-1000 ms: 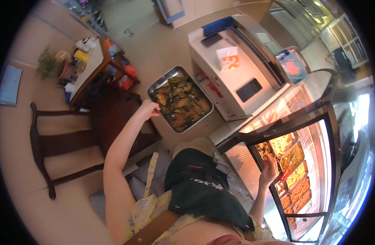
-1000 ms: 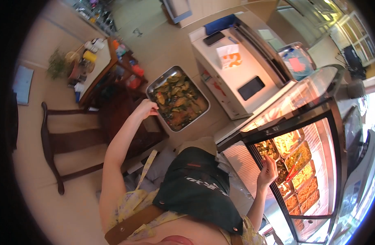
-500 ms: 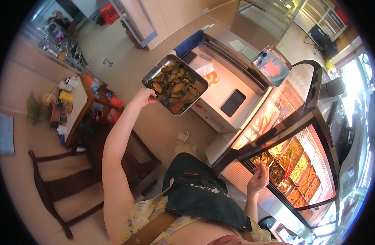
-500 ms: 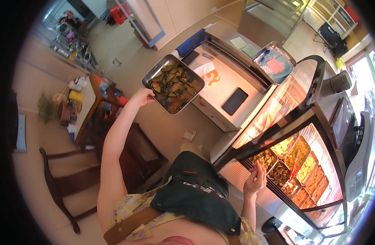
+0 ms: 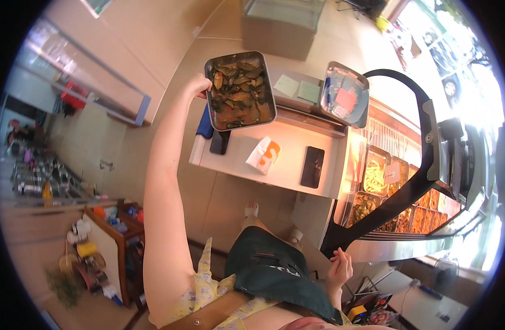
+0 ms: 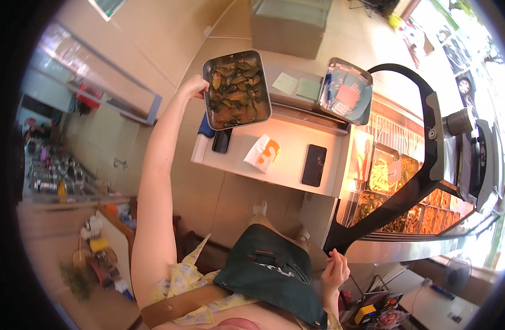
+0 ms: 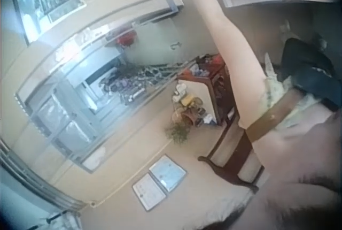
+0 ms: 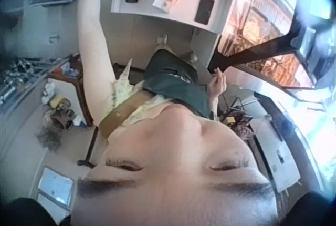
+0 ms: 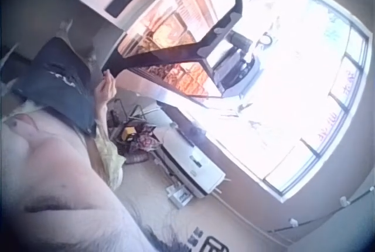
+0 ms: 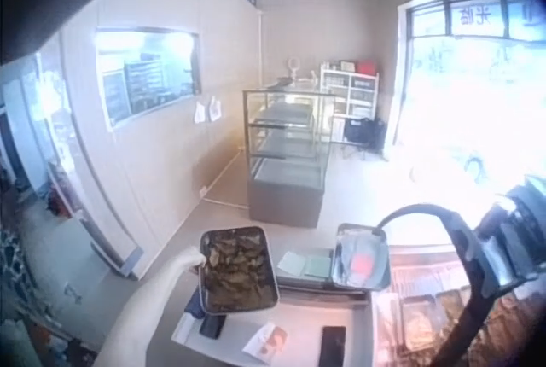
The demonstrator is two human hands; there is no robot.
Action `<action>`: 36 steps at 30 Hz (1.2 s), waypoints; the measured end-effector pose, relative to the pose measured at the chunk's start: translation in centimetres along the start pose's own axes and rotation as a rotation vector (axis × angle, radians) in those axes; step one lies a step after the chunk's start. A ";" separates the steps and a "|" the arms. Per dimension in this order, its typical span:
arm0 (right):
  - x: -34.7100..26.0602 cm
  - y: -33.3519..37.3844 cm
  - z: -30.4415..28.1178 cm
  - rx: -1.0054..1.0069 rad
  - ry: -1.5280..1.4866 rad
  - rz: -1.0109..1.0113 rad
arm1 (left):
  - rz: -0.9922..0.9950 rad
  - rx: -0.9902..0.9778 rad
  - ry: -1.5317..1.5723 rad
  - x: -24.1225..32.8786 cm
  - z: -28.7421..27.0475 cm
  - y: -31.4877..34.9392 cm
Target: Transfer prepared side dishes from a large tray into a plastic container using tongs, then weighing the container on a scale.
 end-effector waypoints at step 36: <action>14.0 30.6 3.6 -0.641 -0.238 1.722 | -0.448 0.083 -0.266 -32.3 15.3 25.9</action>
Point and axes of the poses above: each hand's wrist, its own y-axis away from the middle knuckle, its own z-axis out of the palm, x = y × z, the point moved 3 cm from there along -y, towards the middle knuckle, and after that the axes turned 4 degrees about -z, right-handed, at the moved point
